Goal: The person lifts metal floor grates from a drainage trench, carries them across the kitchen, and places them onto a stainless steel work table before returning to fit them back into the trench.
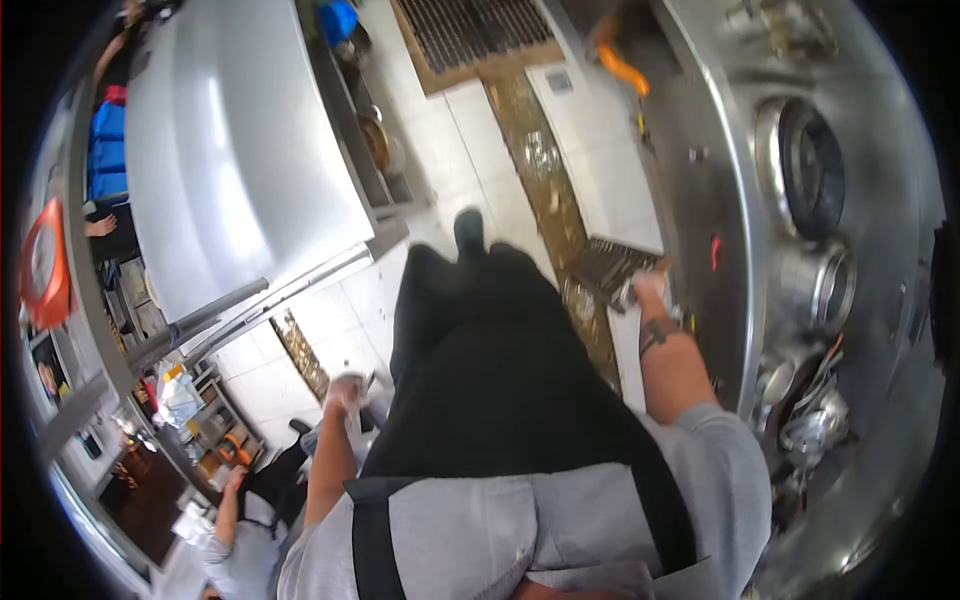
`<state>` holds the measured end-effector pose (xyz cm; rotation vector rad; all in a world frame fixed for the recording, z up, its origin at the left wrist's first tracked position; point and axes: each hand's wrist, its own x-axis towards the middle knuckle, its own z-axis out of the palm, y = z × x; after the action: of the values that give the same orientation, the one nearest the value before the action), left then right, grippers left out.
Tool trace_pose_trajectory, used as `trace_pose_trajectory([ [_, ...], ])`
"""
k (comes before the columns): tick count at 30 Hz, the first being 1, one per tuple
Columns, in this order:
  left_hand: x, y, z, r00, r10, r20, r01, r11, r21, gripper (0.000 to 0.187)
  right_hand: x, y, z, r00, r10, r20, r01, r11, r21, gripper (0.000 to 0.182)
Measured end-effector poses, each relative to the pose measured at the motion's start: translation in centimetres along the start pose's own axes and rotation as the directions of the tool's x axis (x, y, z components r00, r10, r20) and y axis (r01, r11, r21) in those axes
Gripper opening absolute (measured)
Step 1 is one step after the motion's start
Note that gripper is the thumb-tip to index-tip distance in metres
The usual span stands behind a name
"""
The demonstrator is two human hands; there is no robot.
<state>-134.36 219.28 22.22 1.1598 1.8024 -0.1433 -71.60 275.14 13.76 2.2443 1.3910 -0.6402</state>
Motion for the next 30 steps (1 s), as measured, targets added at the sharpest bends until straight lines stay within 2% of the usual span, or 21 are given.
trace_pose_trajectory([
  [1, -0.8, 2.8, -0.3, 1.000, -0.025, 0.001, 0.024, 0.969, 0.246, 0.015, -0.4, -0.6, -0.9, 0.993, -0.121, 0.002, 0.118, 0.972, -0.205, 0.031],
  [2, -1.4, 2.8, 1.1, 0.998, -0.044, 0.035, 0.031, 0.949, 0.313, 0.015, -1.1, -1.4, -2.0, 0.971, -0.238, 0.003, 0.220, 0.894, -0.391, 0.029],
  [3, -1.4, 0.2, 4.5, 0.999, 0.033, 0.019, -0.037, 0.957, 0.288, 0.018, 0.0, -1.4, -1.7, 0.987, -0.162, 0.001, 0.159, 0.966, -0.203, 0.027],
  [4, -2.6, 2.2, 3.8, 0.993, 0.100, 0.055, -0.114, 0.917, 0.381, 0.021, 0.2, -1.5, -1.6, 0.988, -0.154, -0.023, 0.150, 0.980, -0.127, 0.026],
  [5, -2.3, 1.9, 5.4, 0.995, 0.095, 0.008, -0.091, 0.924, 0.370, 0.021, 0.5, -2.4, -2.3, 0.989, -0.141, -0.038, 0.139, 0.989, -0.053, 0.025],
  [6, -2.3, 1.0, 8.0, 0.992, -0.077, -0.100, 0.071, 0.996, -0.061, 0.021, -0.5, -4.4, -4.3, 0.983, -0.174, -0.059, 0.171, 0.984, -0.056, 0.025],
  [8, -2.8, 2.6, 9.4, 0.967, -0.244, -0.080, 0.193, 0.896, -0.399, 0.021, -4.8, -6.5, -7.4, 0.967, -0.251, -0.047, 0.251, 0.968, -0.008, 0.026],
  [9, -3.0, 3.8, 9.5, 0.945, -0.326, -0.033, 0.247, 0.772, -0.585, 0.022, -5.4, -7.4, -7.7, 0.961, -0.270, -0.062, 0.269, 0.963, -0.019, 0.026],
  [11, -3.2, 5.8, 9.9, 0.924, -0.380, 0.033, 0.272, 0.597, -0.754, 0.023, -5.9, -9.3, -8.5, 0.942, -0.335, -0.010, 0.334, 0.941, -0.050, 0.028],
  [12, -2.0, 3.9, 13.6, 0.946, -0.284, -0.154, 0.201, 0.891, -0.407, 0.023, -6.3, -10.1, -8.5, 0.917, -0.397, -0.047, 0.392, 0.916, -0.086, 0.031],
  [16, -1.7, 5.4, 17.7, 0.912, -0.331, -0.243, 0.129, 0.792, -0.597, 0.021, -9.4, -14.5, -10.6, 0.807, -0.590, 0.026, 0.581, 0.787, -0.206, 0.029],
  [17, -1.9, 5.9, 17.0, 0.934, -0.223, -0.278, 0.153, 0.955, -0.253, 0.021, -10.3, -15.7, -11.0, 0.787, -0.616, 0.035, 0.606, 0.759, -0.239, 0.029],
  [18, -2.6, 7.2, 17.7, 0.957, -0.124, -0.262, 0.159, 0.980, 0.117, 0.021, -11.0, -17.1, -11.2, 0.738, -0.672, 0.065, 0.660, 0.698, -0.276, 0.028],
  [19, 0.0, 5.7, 21.7, 0.931, -0.240, -0.276, 0.267, 0.961, 0.066, 0.020, -11.8, -18.7, -11.3, 0.681, -0.724, 0.108, 0.714, 0.623, -0.320, 0.027],
  [20, -0.1, 5.6, 23.7, 0.835, -0.279, -0.473, 0.243, 0.960, -0.138, 0.018, -12.6, -20.4, -11.2, 0.615, -0.772, 0.162, 0.762, 0.529, -0.374, 0.027],
  [21, -1.9, 7.2, 21.3, 0.905, -0.329, -0.270, 0.337, 0.941, -0.018, 0.019, -13.1, -21.9, -10.6, 0.572, -0.789, 0.225, 0.786, 0.448, -0.427, 0.027],
  [22, 1.1, 5.3, 25.6, 0.882, -0.345, -0.320, 0.359, 0.933, -0.014, 0.020, -13.6, -23.1, -9.9, 0.500, -0.823, 0.270, 0.813, 0.340, -0.473, 0.027],
  [23, -1.6, 7.8, 22.1, 0.872, -0.404, -0.276, 0.405, 0.913, -0.058, 0.021, -14.1, -24.1, -9.1, 0.427, -0.846, 0.318, 0.832, 0.230, -0.505, 0.028],
  [25, -1.9, 9.0, 20.2, 0.820, -0.456, -0.345, 0.410, 0.890, -0.201, 0.026, -15.8, -26.0, -7.8, 0.337, -0.838, 0.428, 0.860, 0.089, -0.503, 0.027],
  [27, -5.5, 13.5, 13.8, 0.606, -0.754, -0.256, 0.312, 0.521, -0.794, 0.029, -17.2, -27.7, -5.8, 0.297, -0.804, 0.516, 0.820, -0.063, -0.569, 0.026],
  [30, -6.9, 15.6, 10.3, 0.495, -0.863, -0.104, 0.325, 0.294, -0.899, 0.030, -18.4, -29.7, -3.0, 0.200, -0.773, 0.602, 0.804, -0.222, -0.552, 0.024],
])
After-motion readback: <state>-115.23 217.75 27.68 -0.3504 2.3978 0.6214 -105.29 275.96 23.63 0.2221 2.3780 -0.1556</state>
